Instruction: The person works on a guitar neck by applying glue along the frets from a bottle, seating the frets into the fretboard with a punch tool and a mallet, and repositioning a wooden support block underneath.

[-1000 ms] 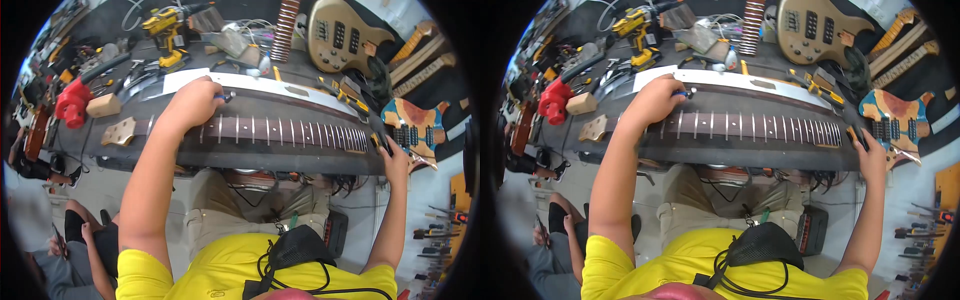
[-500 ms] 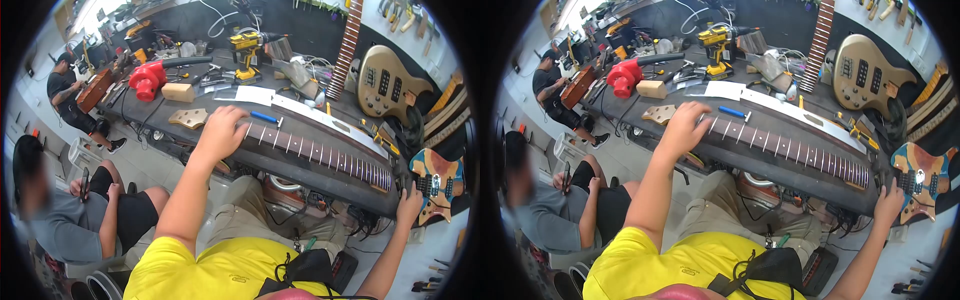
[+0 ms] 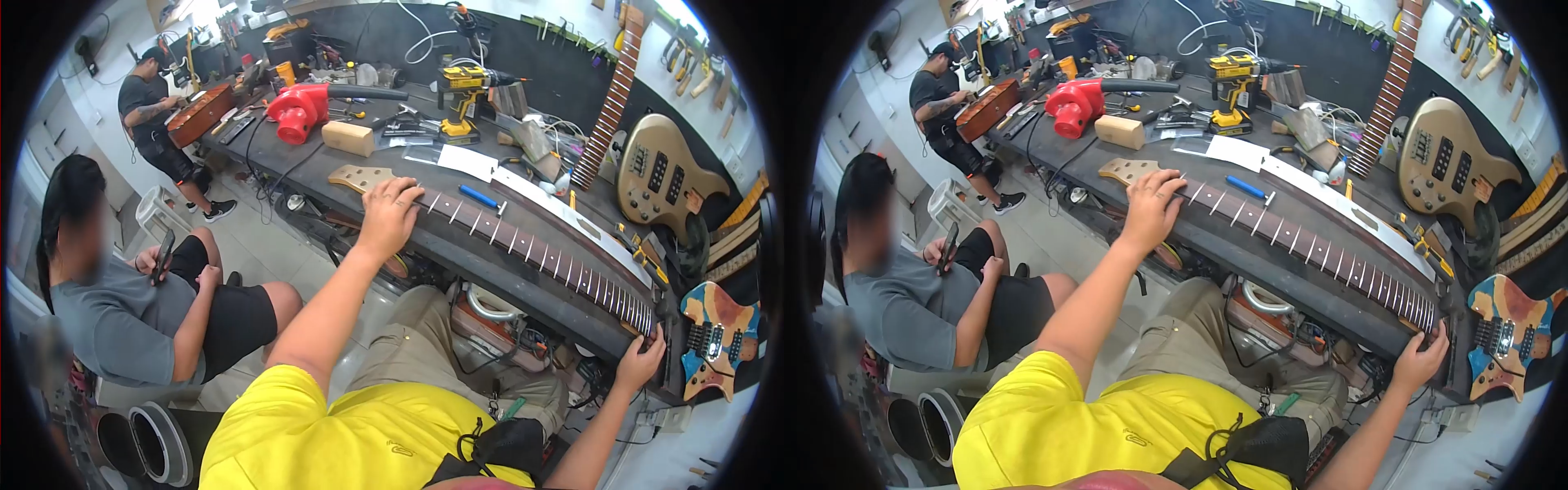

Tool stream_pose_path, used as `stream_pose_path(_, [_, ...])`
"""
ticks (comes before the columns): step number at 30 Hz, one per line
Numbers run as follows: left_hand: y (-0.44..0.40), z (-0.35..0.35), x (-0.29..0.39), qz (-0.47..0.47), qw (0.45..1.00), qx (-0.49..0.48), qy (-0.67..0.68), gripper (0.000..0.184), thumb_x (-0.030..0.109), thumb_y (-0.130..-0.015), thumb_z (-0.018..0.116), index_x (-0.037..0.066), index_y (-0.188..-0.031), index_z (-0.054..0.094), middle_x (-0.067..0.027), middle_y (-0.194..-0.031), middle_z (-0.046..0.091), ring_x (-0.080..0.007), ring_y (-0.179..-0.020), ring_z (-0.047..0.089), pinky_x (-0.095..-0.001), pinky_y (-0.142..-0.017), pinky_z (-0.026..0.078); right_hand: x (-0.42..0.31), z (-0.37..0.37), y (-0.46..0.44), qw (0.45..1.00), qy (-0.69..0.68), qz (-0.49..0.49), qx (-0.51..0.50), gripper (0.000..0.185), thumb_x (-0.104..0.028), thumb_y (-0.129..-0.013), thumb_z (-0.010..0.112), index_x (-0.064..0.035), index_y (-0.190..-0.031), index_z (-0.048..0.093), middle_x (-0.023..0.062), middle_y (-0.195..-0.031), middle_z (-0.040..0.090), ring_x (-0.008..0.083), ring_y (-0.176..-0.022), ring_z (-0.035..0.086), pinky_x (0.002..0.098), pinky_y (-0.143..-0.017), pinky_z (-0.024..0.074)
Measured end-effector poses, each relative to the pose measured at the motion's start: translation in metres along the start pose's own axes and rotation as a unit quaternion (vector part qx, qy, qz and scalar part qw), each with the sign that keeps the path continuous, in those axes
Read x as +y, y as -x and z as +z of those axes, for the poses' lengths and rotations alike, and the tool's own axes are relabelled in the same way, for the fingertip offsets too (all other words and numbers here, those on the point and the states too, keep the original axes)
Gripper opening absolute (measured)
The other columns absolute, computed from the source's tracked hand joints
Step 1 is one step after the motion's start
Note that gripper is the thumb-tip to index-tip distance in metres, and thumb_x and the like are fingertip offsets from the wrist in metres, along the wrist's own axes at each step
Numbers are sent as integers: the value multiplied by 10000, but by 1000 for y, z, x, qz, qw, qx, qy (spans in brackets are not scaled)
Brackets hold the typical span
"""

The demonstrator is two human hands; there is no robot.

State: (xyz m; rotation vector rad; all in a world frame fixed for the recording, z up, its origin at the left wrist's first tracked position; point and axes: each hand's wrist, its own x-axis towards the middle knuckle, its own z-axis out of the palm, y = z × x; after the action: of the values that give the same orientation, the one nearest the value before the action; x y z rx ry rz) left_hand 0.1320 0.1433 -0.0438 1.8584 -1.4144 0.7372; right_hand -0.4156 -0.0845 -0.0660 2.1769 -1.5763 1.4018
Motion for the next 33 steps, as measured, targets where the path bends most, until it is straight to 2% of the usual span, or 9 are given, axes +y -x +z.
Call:
stream_pose_path(3, [4,8,1,-10,999,48,19,346,74,-858,719,137,-1197,685,-40,-1307,653,-312,-1252,563,-463,-1035,405,0,-1,0,1000,2,4,-9,485,-57,-902,618,-13,-1383,578,189,-1219,644,334,-1105,640,433,-974,501])
stream_pose_path(9, [5,7,1,-11,997,62,31,351,47,-857,702,131,-1197,684,-46,-1310,652,-326,-1239,574,-462,-1033,431,2,4,1,998,57,1,-28,489,-108,-912,609,-16,-1392,579,200,-1282,659,365,-1165,623,453,-1028,468])
stream_pose_path(14, [6,9,-1,-14,998,45,30,353,60,-871,680,150,-1213,682,-34,-1331,642,-315,-1271,559,-467,-1060,418,-4,-1,0,996,72,21,-47,473,-141,-923,599,-22,-1380,593,198,-1304,655,368,-1211,603,447,-1052,451])
stream_pose_path(16, [6,9,-1,-12,999,44,27,356,55,-869,675,149,-1213,681,-34,-1332,641,-315,-1270,559,-468,-1058,419,2,2,-1,993,114,-17,-27,475,-137,-917,601,-27,-1379,596,190,-1326,649,379,-1226,590,456,-1062,438])
stream_pose_path(18, [6,9,0,-14,998,51,31,365,47,-863,670,147,-1214,680,-34,-1330,641,-315,-1263,563,-469,-1054,424,11,5,0,992,120,-15,-36,485,-146,-914,604,-35,-1386,596,184,-1340,645,384,-1254,572,459,-1086,416])
stream_pose_path(28, [5,8,-2,-9,997,70,36,389,4,-831,674,122,-1201,684,-63,-1312,655,-340,-1239,575,-469,-1056,441,7,3,-2,992,110,-12,-54,477,-141,-929,593,-23,-1391,593,206,-1356,635,395,-1268,566,460,-1104,406])
stream_pose_path(33, [1,5,5,-36,998,45,18,365,52,-855,693,127,-1213,687,-51,-1346,650,-331,-1244,554,-478,-1056,428,10,4,-2,992,110,-22,-51,482,-132,-928,600,-30,-1399,593,205,-1355,636,390,-1261,571,456,-1095,413])
